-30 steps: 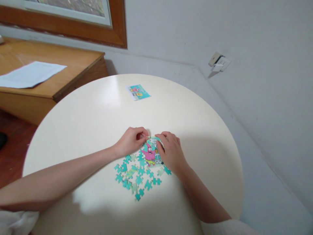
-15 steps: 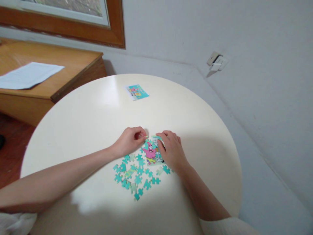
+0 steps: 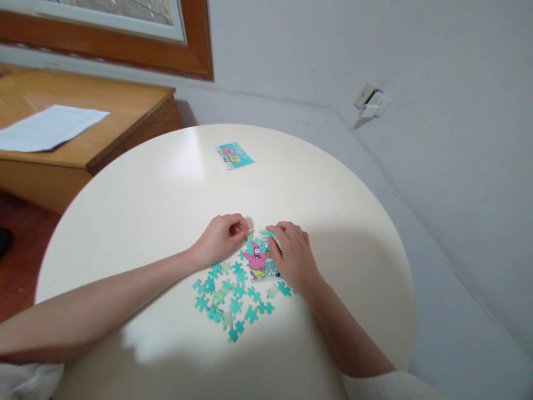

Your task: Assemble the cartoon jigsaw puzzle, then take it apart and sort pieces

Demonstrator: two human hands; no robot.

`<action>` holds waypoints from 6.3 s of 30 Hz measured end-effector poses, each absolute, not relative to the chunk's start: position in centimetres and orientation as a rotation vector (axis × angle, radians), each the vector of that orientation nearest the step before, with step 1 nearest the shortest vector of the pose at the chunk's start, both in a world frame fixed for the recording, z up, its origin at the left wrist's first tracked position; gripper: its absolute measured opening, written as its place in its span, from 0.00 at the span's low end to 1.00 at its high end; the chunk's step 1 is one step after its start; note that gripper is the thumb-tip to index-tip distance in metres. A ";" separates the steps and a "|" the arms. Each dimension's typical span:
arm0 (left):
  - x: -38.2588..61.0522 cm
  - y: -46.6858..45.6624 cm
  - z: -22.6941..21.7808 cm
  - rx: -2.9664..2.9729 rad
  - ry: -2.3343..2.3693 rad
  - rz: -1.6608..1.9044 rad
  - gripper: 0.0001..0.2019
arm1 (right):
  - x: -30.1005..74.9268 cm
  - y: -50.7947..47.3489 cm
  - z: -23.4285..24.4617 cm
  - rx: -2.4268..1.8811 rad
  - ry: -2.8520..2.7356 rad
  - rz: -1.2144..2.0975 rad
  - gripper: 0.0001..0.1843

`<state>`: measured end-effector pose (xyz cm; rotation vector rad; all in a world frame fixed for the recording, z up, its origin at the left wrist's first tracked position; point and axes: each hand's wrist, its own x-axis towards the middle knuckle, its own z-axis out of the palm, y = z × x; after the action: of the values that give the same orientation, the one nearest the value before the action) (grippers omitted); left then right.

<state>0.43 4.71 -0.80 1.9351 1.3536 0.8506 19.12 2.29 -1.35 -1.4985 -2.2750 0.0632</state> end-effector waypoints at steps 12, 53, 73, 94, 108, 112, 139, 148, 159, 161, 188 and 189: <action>0.5 4.6 -0.5 2.012 1.420 0.793 0.05 | 19.1 2.3 -1.3 -1.498 -2.280 0.050 0.12; 0.5 4.6 -0.3 1.970 1.390 0.889 0.11 | 20.5 3.1 -1.7 -1.603 -2.190 -0.091 0.12; 0.2 5.2 0.3 1.433 1.228 1.142 0.11 | 16.1 -0.6 0.0 -1.084 -2.260 0.072 0.09; 0.0 5.1 0.4 1.453 1.291 1.147 0.12 | 13.6 -1.5 0.1 -1.252 -2.311 0.437 0.05; 0.2 4.8 0.9 1.443 1.331 1.141 0.12 | 13.3 -1.8 -0.2 -1.280 -2.360 0.435 0.08; 0.1 4.9 0.8 1.453 1.319 1.148 0.12 | 13.4 -1.8 -0.1 -1.242 -2.375 0.426 0.07; 0.1 4.7 0.9 1.480 1.309 1.080 0.12 | 18.9 1.8 -0.3 -1.283 -1.127 1.045 0.10; 0.2 4.6 0.5 1.563 1.242 1.062 0.12 | 18.5 1.6 -0.5 -1.258 -1.118 1.078 0.13; 0.4 3.6 0.5 2.007 1.011 1.002 0.08 | 18.5 1.1 -0.6 -1.304 -1.545 0.986 0.11; 0.4 3.6 0.4 2.066 0.969 0.982 0.08 | 18.4 1.0 -0.7 -1.287 -1.534 1.066 0.13; 0.1 3.5 0.6 2.170 0.719 0.906 0.05 | 18.0 0.8 0.2 -1.260 -1.558 1.132 0.12; 0.1 3.5 0.7 2.158 0.718 0.895 0.04 | 18.0 0.8 0.2 -1.267 -1.561 1.123 0.11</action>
<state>0.07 3.45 0.67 2.1581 0.7182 0.8953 18.00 0.81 0.24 -1.2665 -1.5614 1.1233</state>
